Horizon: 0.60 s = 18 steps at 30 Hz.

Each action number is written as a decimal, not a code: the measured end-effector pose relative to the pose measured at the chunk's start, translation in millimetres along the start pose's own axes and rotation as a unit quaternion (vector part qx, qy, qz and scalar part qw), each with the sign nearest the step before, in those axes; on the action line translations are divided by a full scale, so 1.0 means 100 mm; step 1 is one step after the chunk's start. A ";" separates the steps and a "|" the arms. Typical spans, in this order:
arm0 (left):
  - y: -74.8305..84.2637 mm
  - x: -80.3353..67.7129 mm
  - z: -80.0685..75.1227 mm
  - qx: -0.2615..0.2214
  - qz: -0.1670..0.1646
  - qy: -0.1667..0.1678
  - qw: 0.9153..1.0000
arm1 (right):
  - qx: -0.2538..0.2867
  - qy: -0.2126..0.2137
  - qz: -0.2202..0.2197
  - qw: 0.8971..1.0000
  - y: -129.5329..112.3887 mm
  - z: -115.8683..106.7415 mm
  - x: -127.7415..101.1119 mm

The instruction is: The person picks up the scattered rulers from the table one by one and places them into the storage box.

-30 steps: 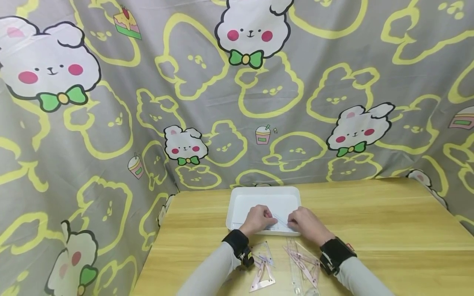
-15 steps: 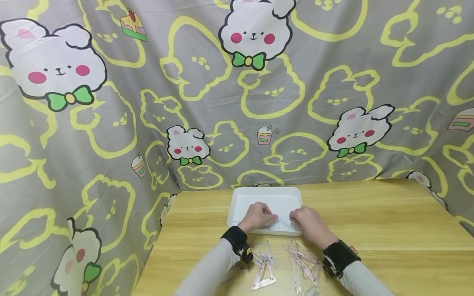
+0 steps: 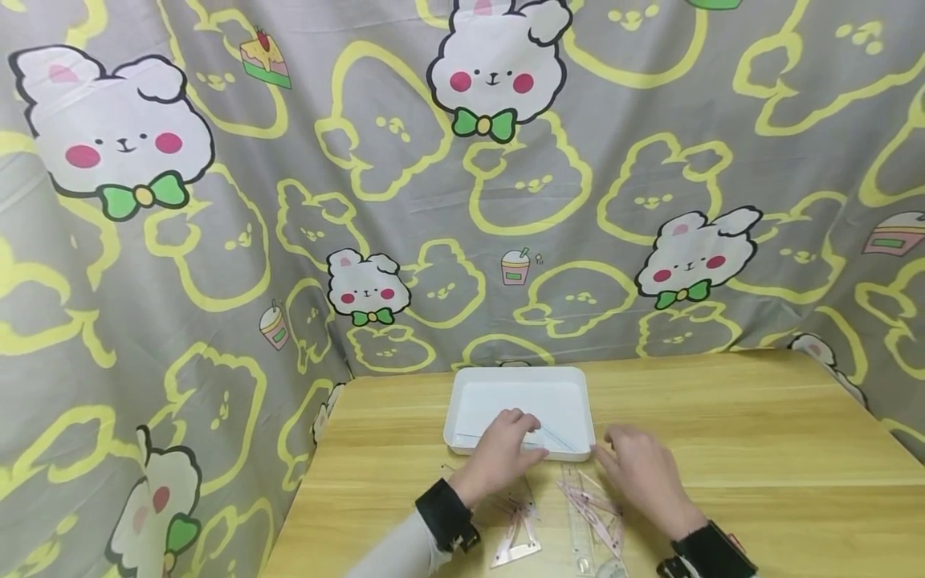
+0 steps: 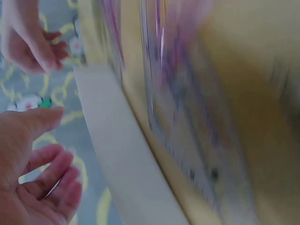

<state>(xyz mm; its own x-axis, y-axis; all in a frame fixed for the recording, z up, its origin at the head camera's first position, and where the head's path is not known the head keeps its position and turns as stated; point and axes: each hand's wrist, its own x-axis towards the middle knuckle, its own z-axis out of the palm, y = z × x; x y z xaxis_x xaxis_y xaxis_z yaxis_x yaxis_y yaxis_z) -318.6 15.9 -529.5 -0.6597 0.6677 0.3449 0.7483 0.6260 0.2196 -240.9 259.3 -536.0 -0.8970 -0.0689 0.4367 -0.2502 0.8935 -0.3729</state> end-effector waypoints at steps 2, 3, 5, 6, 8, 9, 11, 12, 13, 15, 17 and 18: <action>0.10 -0.06 0.00 0.031 0.038 0.008 0.999 | 0.008 -0.041 0.023 0.999 -0.01 -0.03 -0.08; 0.15 -0.08 0.01 0.035 0.052 0.009 0.998 | 0.013 -0.061 0.030 0.998 -0.02 -0.04 -0.11; 0.24 -0.11 0.02 0.033 0.069 -0.005 0.997 | 0.019 -0.099 0.044 0.994 -0.02 -0.05 -0.17; 0.29 -0.13 0.02 0.029 0.073 -0.018 0.997 | 0.020 -0.114 0.050 0.992 -0.02 -0.06 -0.19; 0.39 -0.15 0.03 0.027 0.083 -0.045 0.995 | 0.025 -0.141 0.058 0.988 -0.03 -0.06 -0.24; 0.43 -0.16 0.03 0.025 0.091 -0.057 0.994 | 0.024 -0.150 0.060 0.987 -0.03 -0.06 -0.27; 0.51 -0.19 0.06 0.026 0.102 -0.081 0.991 | 0.025 -0.162 0.065 0.984 -0.03 -0.04 -0.33; 0.54 -0.21 0.08 0.027 0.106 -0.091 0.990 | 0.024 -0.163 0.063 0.984 -0.02 -0.03 -0.37; 0.57 -0.23 0.10 0.029 0.109 -0.102 0.988 | 0.025 -0.165 0.060 0.984 -0.02 -0.02 -0.41; 0.62 -0.26 0.14 0.033 0.104 -0.125 0.986 | 0.024 -0.159 0.051 0.986 -0.01 0.00 -0.46; 0.65 -0.27 0.20 0.044 0.093 -0.144 0.984 | 0.023 -0.150 0.040 0.988 0.00 0.02 -0.50; 0.66 -0.27 0.22 0.050 0.089 -0.151 0.983 | 0.021 -0.146 0.034 0.988 0.01 0.04 -0.51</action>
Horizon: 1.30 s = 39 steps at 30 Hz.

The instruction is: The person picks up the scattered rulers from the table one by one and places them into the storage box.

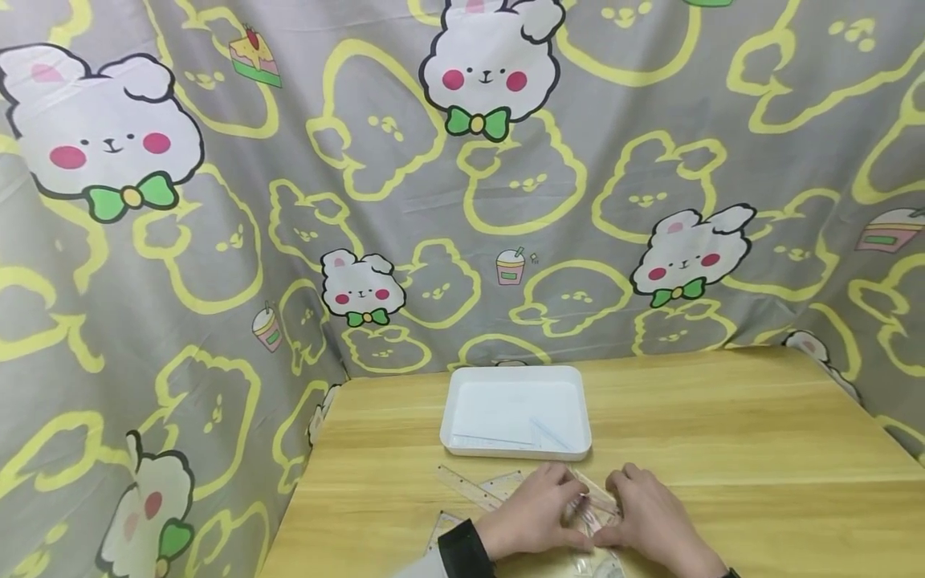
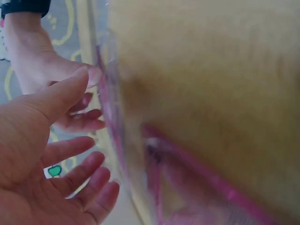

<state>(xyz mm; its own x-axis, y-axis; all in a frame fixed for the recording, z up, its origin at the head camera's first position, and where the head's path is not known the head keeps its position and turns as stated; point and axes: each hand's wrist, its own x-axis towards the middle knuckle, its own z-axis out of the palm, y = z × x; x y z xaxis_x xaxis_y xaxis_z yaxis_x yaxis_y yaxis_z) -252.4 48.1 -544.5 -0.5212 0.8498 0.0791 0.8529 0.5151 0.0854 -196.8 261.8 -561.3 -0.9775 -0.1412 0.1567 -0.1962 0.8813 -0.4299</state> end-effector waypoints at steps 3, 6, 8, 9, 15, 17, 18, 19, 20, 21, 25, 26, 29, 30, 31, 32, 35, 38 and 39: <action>0.02 0.01 0.08 0.008 -0.017 -0.006 1.000 | -0.002 0.009 -0.012 1.000 0.00 0.03 -0.01; 0.04 0.03 0.15 0.011 -0.032 0.000 0.999 | 0.005 0.008 -0.012 1.000 -0.01 0.05 -0.02; 0.04 0.04 0.19 0.004 -0.043 0.003 0.999 | 0.012 0.004 -0.008 1.000 -0.02 0.06 -0.03; 0.04 0.04 0.20 -0.003 -0.048 0.004 0.999 | 0.015 0.001 -0.005 1.000 -0.02 0.06 -0.03; 0.04 0.06 0.21 -0.041 -0.063 0.007 0.997 | 0.030 -0.010 0.008 0.999 -0.03 0.06 -0.04; 0.04 0.07 0.20 -0.046 -0.065 0.008 0.997 | 0.036 -0.010 0.008 0.999 -0.03 0.06 -0.04; 0.04 0.07 0.20 -0.048 -0.066 0.009 0.997 | 0.040 -0.010 0.006 0.999 -0.02 0.06 -0.03; 0.05 0.07 0.19 -0.049 -0.067 0.009 0.997 | 0.045 -0.010 0.004 0.999 -0.02 0.05 -0.04; 0.05 0.07 0.19 -0.049 -0.068 0.008 0.996 | 0.048 -0.010 0.002 0.999 -0.02 0.05 -0.04; 0.06 0.07 0.19 -0.048 -0.069 0.008 0.996 | 0.052 -0.011 0.002 0.999 -0.02 0.05 -0.04; 0.06 0.07 0.19 -0.045 -0.069 0.006 0.997 | 0.072 -0.019 0.003 0.997 -0.02 0.05 -0.04; 0.05 0.07 0.19 -0.043 -0.068 0.007 0.997 | 0.078 -0.020 0.000 0.997 -0.01 0.05 -0.05; 0.03 0.06 0.18 -0.040 -0.060 0.021 0.997 | 0.115 -0.013 -0.032 0.993 0.00 0.06 -0.05; 0.02 0.05 0.18 -0.038 -0.057 0.029 0.997 | 0.130 -0.008 -0.052 0.990 0.01 0.07 -0.05; 0.01 0.04 0.18 -0.039 -0.052 0.040 0.997 | 0.146 0.000 -0.075 0.986 0.02 0.08 -0.05; 0.00 0.03 0.18 -0.040 -0.048 0.050 0.997 | 0.162 0.008 -0.097 0.982 0.03 0.08 -0.05; -0.02 0.01 0.20 -0.046 -0.037 0.075 0.995 | 0.195 0.026 -0.149 0.969 0.05 0.10 -0.05; -0.02 0.00 0.19 -0.053 -0.030 0.078 0.995 | 0.202 0.036 -0.161 0.965 0.07 0.12 -0.06; -0.02 0.00 0.19 -0.056 -0.028 0.075 0.995 | 0.203 0.032 -0.160 0.965 0.08 0.12 -0.06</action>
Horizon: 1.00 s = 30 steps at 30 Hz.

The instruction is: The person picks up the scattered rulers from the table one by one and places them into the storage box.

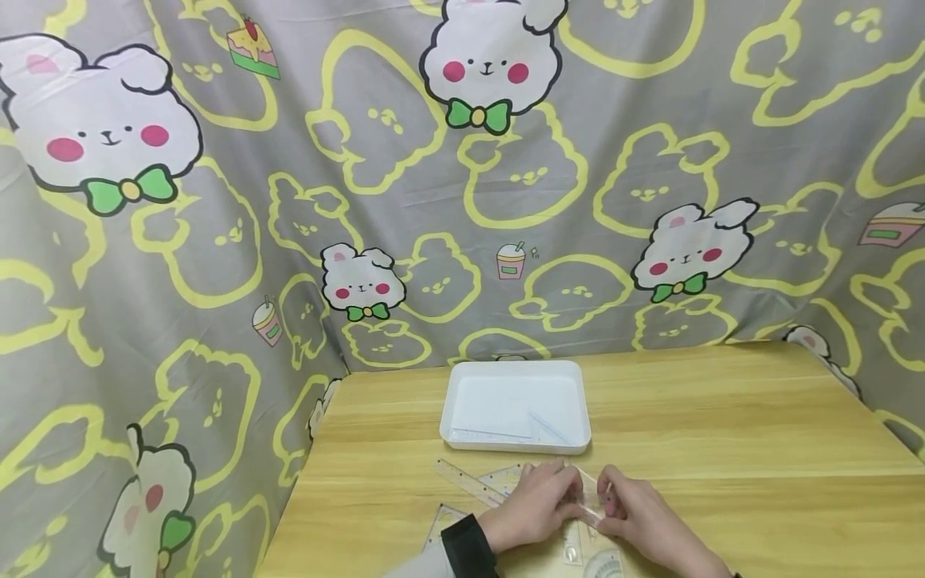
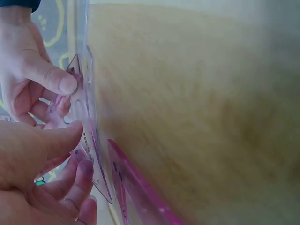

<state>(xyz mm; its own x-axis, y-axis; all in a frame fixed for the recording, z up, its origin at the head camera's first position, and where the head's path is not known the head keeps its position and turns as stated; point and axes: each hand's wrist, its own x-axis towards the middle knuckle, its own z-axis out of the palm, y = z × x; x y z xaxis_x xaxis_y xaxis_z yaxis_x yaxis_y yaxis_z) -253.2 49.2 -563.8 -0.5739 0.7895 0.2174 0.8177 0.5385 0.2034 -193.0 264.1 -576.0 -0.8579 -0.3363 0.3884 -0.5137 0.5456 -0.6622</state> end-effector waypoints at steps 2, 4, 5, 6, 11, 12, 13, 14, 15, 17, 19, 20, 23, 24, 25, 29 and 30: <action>0.01 0.00 -0.01 -0.005 0.003 -0.010 1.000 | 0.002 -0.007 0.007 1.000 0.00 -0.01 -0.01; 0.02 0.00 -0.03 -0.014 0.004 -0.019 1.000 | 0.014 -0.021 0.018 1.000 -0.02 -0.03 -0.01; 0.02 0.00 -0.04 -0.019 0.004 -0.021 1.000 | 0.023 -0.029 0.023 0.999 -0.02 -0.05 -0.01; 0.02 0.00 -0.05 -0.029 0.002 -0.024 0.999 | 0.034 -0.036 0.028 0.998 -0.03 -0.07 -0.01; 0.00 0.02 -0.13 -0.072 0.001 -0.010 0.997 | 0.071 -0.042 0.036 0.996 -0.08 -0.16 0.06; -0.01 0.03 -0.15 -0.082 0.000 -0.008 0.997 | 0.076 -0.039 0.035 0.996 -0.09 -0.17 0.07; -0.02 0.03 -0.16 -0.088 -0.002 -0.007 0.996 | 0.080 -0.036 0.034 0.996 -0.10 -0.19 0.09; -0.03 0.04 -0.18 -0.098 -0.006 -0.009 0.995 | 0.085 -0.034 0.034 0.995 -0.11 -0.20 0.11; -0.04 0.04 -0.19 -0.112 -0.013 -0.013 0.994 | 0.092 -0.032 0.033 0.995 -0.11 -0.21 0.12; -0.07 0.06 -0.22 -0.138 -0.027 -0.018 0.990 | 0.110 -0.031 0.038 0.993 -0.13 -0.23 0.15; -0.11 0.09 -0.26 -0.169 -0.037 -0.019 0.985 | 0.123 -0.029 0.044 0.991 -0.15 -0.26 0.18; -0.13 0.10 -0.28 -0.183 -0.041 -0.018 0.982 | 0.128 -0.028 0.047 0.990 -0.15 -0.27 0.19; -0.17 0.12 -0.33 -0.223 -0.044 -0.013 0.974 | 0.135 -0.028 0.062 0.988 -0.17 -0.30 0.23; -0.18 0.12 -0.35 -0.237 -0.046 -0.012 0.970 | 0.136 -0.028 0.065 0.988 -0.17 -0.30 0.24; -0.19 0.11 -0.36 -0.251 -0.052 -0.012 0.966 | 0.138 -0.027 0.069 0.988 -0.18 -0.30 0.26; -0.26 0.08 -0.37 -0.298 -0.074 -0.008 0.952 | 0.148 -0.025 0.076 0.986 -0.20 -0.29 0.33; -0.28 0.07 -0.37 -0.307 -0.079 -0.007 0.948 | 0.150 -0.021 0.075 0.986 -0.20 -0.28 0.34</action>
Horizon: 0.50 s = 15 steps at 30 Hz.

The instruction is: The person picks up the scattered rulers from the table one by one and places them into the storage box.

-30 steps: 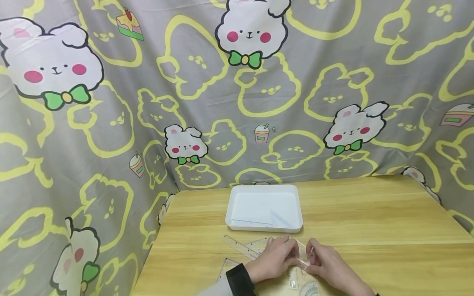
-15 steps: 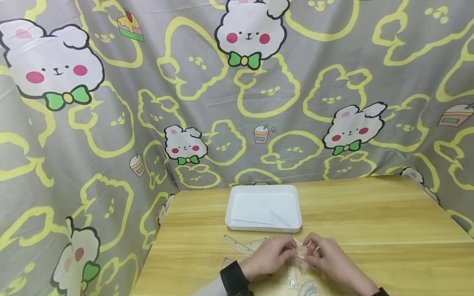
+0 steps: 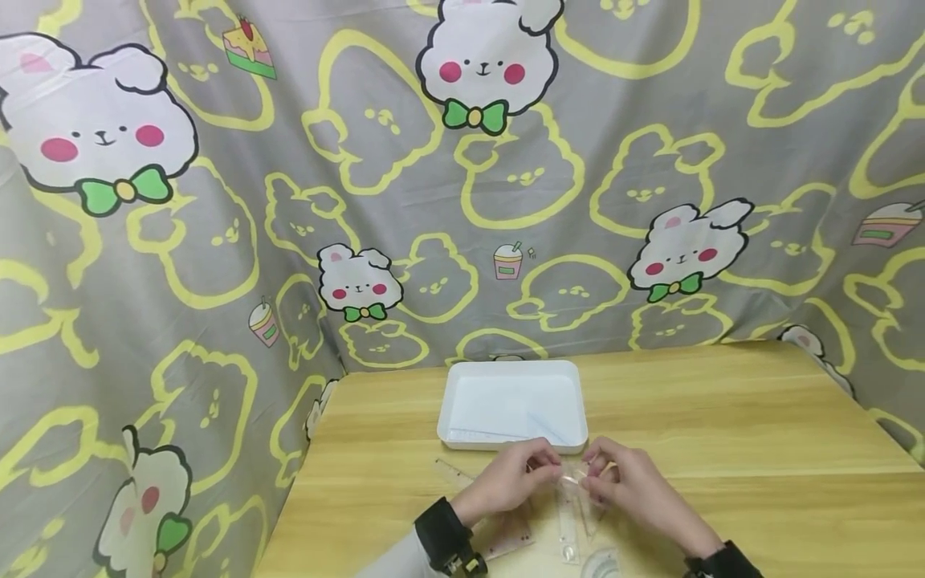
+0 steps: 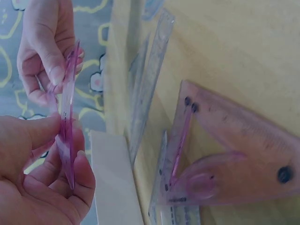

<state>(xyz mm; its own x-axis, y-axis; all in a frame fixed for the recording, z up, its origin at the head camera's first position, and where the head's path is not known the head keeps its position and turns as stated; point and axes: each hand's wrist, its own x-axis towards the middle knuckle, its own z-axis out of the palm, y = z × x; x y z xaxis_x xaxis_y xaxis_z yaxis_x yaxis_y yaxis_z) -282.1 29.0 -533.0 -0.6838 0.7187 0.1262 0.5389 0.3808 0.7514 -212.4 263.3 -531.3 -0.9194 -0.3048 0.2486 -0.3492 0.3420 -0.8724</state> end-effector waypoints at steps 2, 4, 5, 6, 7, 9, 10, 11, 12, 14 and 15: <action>-0.03 0.02 -0.04 -0.036 -0.004 0.003 0.999 | 0.001 0.009 -0.007 1.000 0.00 0.00 0.04; -0.06 0.05 -0.09 -0.087 -0.010 0.005 0.996 | -0.008 0.025 -0.010 1.000 0.00 -0.01 0.08; -0.07 0.07 -0.11 -0.114 -0.013 0.008 0.993 | -0.008 0.031 -0.010 0.999 0.00 -0.01 0.09; -0.08 0.09 -0.14 -0.137 -0.017 0.011 0.990 | -0.007 0.037 -0.007 0.999 0.00 -0.01 0.11; -0.09 0.10 -0.16 -0.157 -0.020 0.013 0.987 | -0.007 0.041 -0.003 0.999 0.00 -0.01 0.12; -0.11 0.14 -0.21 -0.171 -0.025 0.023 0.985 | -0.007 0.049 0.016 0.999 0.00 -0.02 0.15; -0.13 0.15 -0.23 -0.172 -0.027 0.028 0.984 | -0.004 0.051 0.024 0.998 0.00 -0.01 0.17; -0.13 0.16 -0.26 -0.167 -0.027 0.032 0.985 | -0.006 0.054 0.032 0.998 0.00 -0.01 0.19; -0.14 0.18 -0.28 -0.160 -0.026 0.037 0.986 | -0.012 0.058 0.037 0.998 0.01 0.00 0.21; -0.16 0.21 -0.32 -0.149 -0.025 0.049 0.987 | -0.027 0.068 0.045 0.996 0.01 -0.01 0.27; -0.17 0.23 -0.34 -0.148 -0.024 0.053 0.987 | -0.040 0.075 0.046 0.995 0.02 -0.01 0.30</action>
<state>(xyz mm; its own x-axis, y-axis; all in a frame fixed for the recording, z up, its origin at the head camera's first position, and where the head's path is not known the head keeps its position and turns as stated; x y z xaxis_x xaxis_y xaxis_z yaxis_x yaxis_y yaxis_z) -324.0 19.1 -521.0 -0.7618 0.6322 0.1414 0.3482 0.2156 0.9123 -241.1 255.5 -524.9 -0.9630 -0.1345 0.2336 -0.2692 0.4334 -0.8600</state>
